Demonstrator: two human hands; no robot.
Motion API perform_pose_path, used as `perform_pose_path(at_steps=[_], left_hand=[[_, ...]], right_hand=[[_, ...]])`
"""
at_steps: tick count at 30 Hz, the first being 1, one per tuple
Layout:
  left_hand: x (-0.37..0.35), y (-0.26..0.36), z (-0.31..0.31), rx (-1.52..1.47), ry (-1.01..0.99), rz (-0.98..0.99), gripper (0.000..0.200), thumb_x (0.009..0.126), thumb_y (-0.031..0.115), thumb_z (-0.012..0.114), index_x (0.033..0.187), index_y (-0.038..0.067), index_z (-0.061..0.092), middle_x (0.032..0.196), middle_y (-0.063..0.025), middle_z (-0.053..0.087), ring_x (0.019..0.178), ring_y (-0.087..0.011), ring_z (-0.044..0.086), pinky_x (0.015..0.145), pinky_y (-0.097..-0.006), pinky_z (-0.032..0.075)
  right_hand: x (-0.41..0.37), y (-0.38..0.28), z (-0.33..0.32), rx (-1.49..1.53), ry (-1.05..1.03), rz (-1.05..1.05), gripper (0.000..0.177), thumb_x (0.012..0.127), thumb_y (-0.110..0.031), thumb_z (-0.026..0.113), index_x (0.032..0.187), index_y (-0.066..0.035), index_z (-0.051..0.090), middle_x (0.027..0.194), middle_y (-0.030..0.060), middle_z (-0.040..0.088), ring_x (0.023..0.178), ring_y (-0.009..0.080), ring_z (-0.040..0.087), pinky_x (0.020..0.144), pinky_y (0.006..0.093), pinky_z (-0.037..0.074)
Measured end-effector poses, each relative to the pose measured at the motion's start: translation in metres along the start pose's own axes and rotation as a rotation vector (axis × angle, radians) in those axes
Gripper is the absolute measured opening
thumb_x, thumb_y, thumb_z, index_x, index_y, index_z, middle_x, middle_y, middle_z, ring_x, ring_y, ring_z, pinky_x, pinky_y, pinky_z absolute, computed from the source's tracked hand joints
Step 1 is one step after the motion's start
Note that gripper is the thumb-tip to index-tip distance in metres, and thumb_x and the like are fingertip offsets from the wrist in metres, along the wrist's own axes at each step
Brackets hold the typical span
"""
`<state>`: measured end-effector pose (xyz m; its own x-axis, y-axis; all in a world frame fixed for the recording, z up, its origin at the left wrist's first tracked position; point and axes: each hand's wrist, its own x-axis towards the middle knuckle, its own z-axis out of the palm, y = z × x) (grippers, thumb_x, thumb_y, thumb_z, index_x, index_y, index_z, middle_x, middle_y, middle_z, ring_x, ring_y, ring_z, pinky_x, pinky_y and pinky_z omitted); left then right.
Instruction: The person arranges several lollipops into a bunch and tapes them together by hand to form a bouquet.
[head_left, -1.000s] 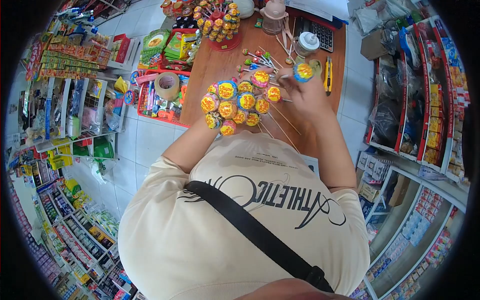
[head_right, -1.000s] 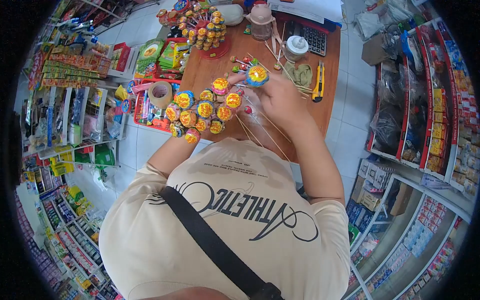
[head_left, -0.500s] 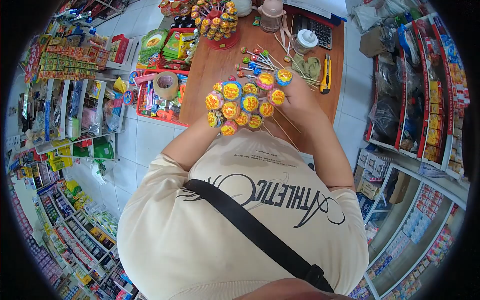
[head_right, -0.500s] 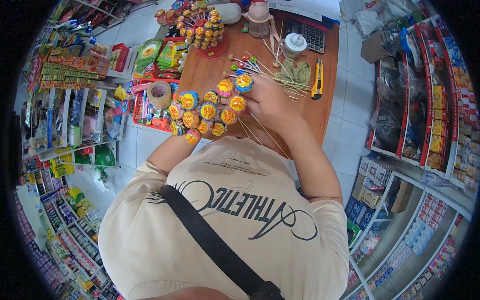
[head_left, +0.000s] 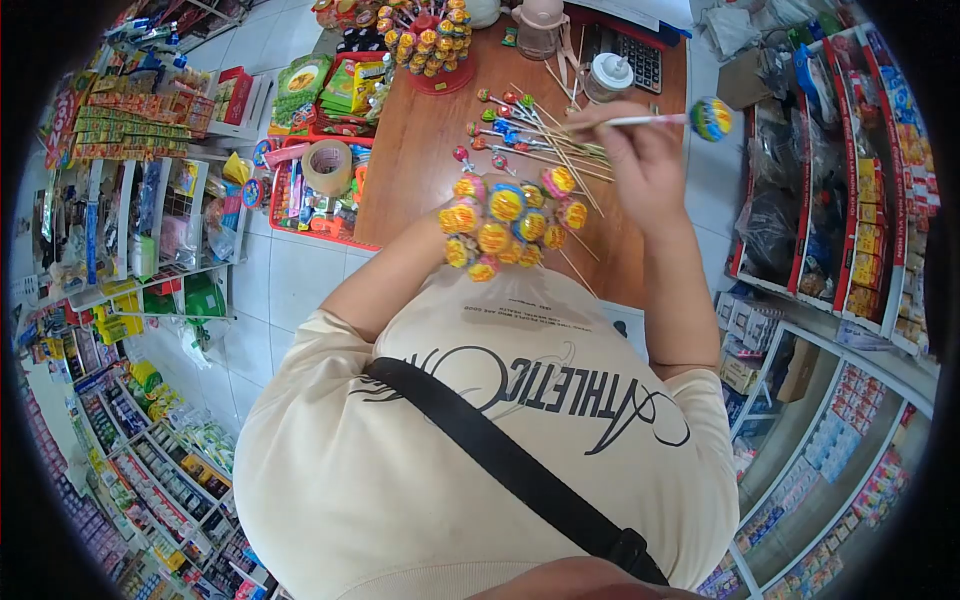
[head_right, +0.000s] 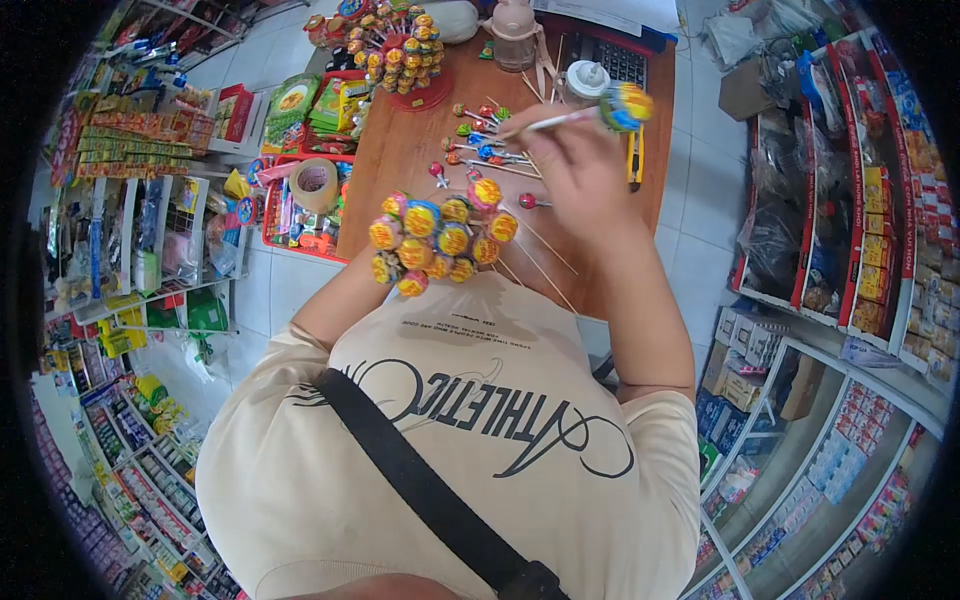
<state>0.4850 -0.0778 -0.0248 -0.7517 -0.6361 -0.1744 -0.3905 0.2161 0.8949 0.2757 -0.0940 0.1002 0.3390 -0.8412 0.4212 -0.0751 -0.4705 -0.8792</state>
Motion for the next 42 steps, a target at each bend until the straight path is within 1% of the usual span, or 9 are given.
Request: perform_pose_path(at_steps=[8,12,15,20,23,26,29,34,42], left_hand=[[-0.005,0.034,0.009,-1.214,0.102,-0.459,0.012,0.076,0.010,0.065,0.085,0.003,0.066,0.080,-0.0041,0.063,0.071,-0.0128,0.060,0.066,-0.0261,0.049],[-0.010,0.038,0.008,-0.912,0.077,-0.321,0.017,0.079,0.012,0.063,0.092,0.002,0.065,0.081,-0.0043,0.064,0.072,-0.0123,0.061,0.065,-0.0277,0.050],[-0.001,-0.001,0.019,-0.292,0.071,0.030,0.017,0.080,0.018,0.060,0.091,0.006,0.065,0.078,-0.0100,0.064,0.069,-0.0183,0.061,0.063,-0.0271,0.048],[0.006,0.017,0.019,0.112,-0.150,-0.143,0.019,0.082,0.021,0.058,0.094,0.007,0.063,0.079,-0.0124,0.063,0.071,-0.0200,0.061,0.064,-0.0271,0.048],[0.005,0.062,0.011,-1.176,-0.183,-0.355,0.027,0.078,0.014,0.065,0.100,0.000,0.062,0.094,-0.0088,0.064,0.083,-0.0136,0.060,0.075,-0.0282,0.050],[0.013,0.039,0.016,-0.842,-0.164,-0.526,0.023,0.079,0.013,0.066,0.099,0.003,0.061,0.093,-0.0072,0.063,0.082,-0.0132,0.060,0.072,-0.0263,0.050],[0.007,0.070,0.007,-0.868,-0.137,-0.360,0.017,0.083,0.010,0.060,0.098,0.003,0.060,0.093,-0.0078,0.062,0.085,-0.0142,0.061,0.075,-0.0276,0.051],[0.018,-0.005,0.051,-1.281,-0.119,-0.389,0.035,0.085,0.025,0.060,0.112,0.004,0.055,0.101,-0.0090,0.061,0.088,-0.0132,0.058,0.073,-0.0262,0.050],[0.019,0.019,0.042,-1.116,-0.172,-0.336,0.031,0.085,0.025,0.060,0.108,0.005,0.054,0.097,-0.0082,0.059,0.085,-0.0132,0.056,0.071,-0.0263,0.048]], right_hand=[[-0.004,-0.022,-0.001,-0.199,-0.309,-0.017,0.011,0.087,-0.002,0.049,0.093,0.002,0.057,0.086,0.0109,0.063,0.080,0.0194,0.062,0.072,0.0291,0.049],[-0.005,-0.025,-0.003,-0.195,-0.478,0.026,0.009,0.080,-0.002,0.057,0.088,0.000,0.060,0.085,0.0104,0.064,0.078,0.0216,0.063,0.071,0.0299,0.049],[0.000,-0.033,-0.007,-0.122,-0.576,0.061,0.016,0.072,-0.004,0.062,0.088,-0.002,0.062,0.086,0.0107,0.064,0.079,0.0247,0.062,0.071,0.0315,0.049],[0.004,-0.030,-0.010,-0.119,-0.769,0.064,0.026,0.066,-0.007,0.064,0.092,-0.004,0.063,0.090,0.0129,0.064,0.081,0.0281,0.061,0.074,0.0323,0.048],[0.006,-0.044,-0.010,-0.133,-0.642,0.027,0.030,0.067,-0.005,0.063,0.097,-0.002,0.063,0.094,0.0147,0.063,0.081,0.0284,0.062,0.074,0.0330,0.048],[0.010,-0.066,-0.023,0.025,-0.434,-0.027,0.032,0.067,-0.005,0.064,0.099,0.000,0.063,0.097,0.0162,0.063,0.082,0.0292,0.062,0.073,0.0341,0.048],[0.013,-0.077,-0.032,-0.047,-0.405,-0.223,0.029,0.069,-0.004,0.067,0.098,-0.004,0.065,0.094,0.0125,0.064,0.082,0.0299,0.061,0.074,0.0333,0.048],[0.011,-0.073,-0.016,-0.148,-0.462,-0.160,0.028,0.068,-0.001,0.066,0.095,-0.002,0.064,0.094,0.0121,0.064,0.084,0.0268,0.063,0.072,0.0318,0.049],[0.007,-0.036,0.003,0.061,-0.550,0.136,0.030,0.073,-0.006,0.066,0.102,-0.001,0.059,0.094,0.0105,0.063,0.086,0.0203,0.061,0.076,0.0310,0.048]])
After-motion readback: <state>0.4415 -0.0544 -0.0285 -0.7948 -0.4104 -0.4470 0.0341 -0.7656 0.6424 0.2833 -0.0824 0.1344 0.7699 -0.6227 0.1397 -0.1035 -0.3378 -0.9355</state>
